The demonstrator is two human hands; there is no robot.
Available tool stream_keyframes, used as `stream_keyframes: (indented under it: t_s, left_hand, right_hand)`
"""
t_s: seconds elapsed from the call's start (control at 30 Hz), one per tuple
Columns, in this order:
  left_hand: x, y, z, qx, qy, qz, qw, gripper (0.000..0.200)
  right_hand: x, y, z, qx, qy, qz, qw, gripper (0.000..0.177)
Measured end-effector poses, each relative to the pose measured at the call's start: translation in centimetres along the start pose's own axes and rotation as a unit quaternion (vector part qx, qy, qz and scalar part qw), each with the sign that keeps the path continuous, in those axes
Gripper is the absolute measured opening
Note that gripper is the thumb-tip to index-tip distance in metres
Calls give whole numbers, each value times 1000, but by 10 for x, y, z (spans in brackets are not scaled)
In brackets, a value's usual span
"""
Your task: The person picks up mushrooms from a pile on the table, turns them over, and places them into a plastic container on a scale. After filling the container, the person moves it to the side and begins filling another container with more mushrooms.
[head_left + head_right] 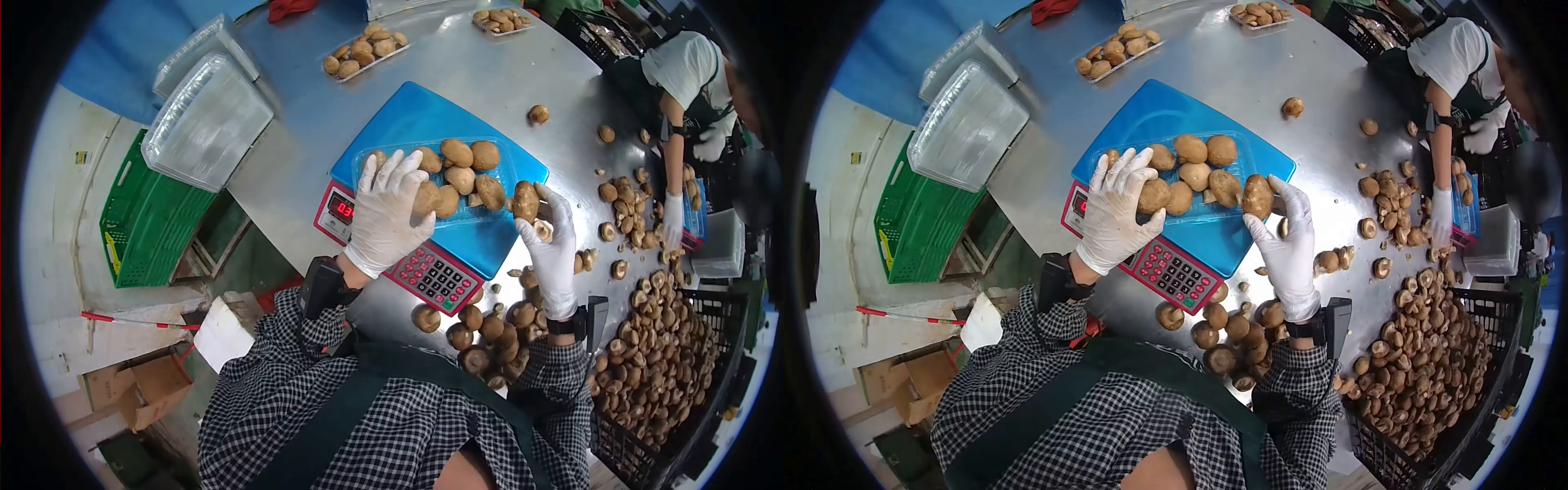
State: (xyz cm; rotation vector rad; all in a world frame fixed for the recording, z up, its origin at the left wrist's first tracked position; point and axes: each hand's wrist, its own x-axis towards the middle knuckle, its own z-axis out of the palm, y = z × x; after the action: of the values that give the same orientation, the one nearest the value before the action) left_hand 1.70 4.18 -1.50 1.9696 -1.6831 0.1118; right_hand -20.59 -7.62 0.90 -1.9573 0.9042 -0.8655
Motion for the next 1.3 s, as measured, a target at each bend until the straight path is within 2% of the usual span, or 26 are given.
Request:
stream_keyframes:
  t_s: [0.37, 0.5, 0.57, 0.93, 1.0, 1.07, 1.17, 1.2, 1.27, 1.3]
  left_hand:
    - [0, 0, -6, 3, -7, 5, 1000, 50]
    - [2, -3, -9, -3, 28, -14, 1000, 49]
    - [3, -3, -6, 7, 10, -20, 1000, 49]
    - [2, -7, -9, 47, -43, 16, 998, 57]
    - [3, -6, -16, 21, -36, 8, 999, 58]
    - [3, -7, -27, -6, -31, -3, 1000, 59]
    - [4, -14, -49, -78, 39, -15, 996, 54]
    - [4, -21, -54, -99, 83, -9, 992, 46]
    - [1, -37, -62, -193, 142, -60, 969, 36]
    - [-2, -40, -70, -183, 163, -82, 966, 33]
  right_hand:
    - [28, -7, 31, -94, -46, -137, 985, 59]
    - [31, -8, 31, -169, -60, -142, 974, 60]
    - [30, -9, 28, -183, -39, -131, 974, 60]
    - [26, -13, 33, -138, -70, -134, 979, 61]
    - [27, -15, 29, -87, -25, -146, 985, 60]
    - [24, -20, 23, -48, -22, -112, 992, 58]
    - [17, -22, 16, -19, -21, -42, 999, 58]
    - [14, -26, 11, -69, -16, -45, 996, 57]
    - [11, -22, 10, 21, -17, 26, 999, 56]
    - [9, -19, 8, 7, -14, 5, 1000, 55]
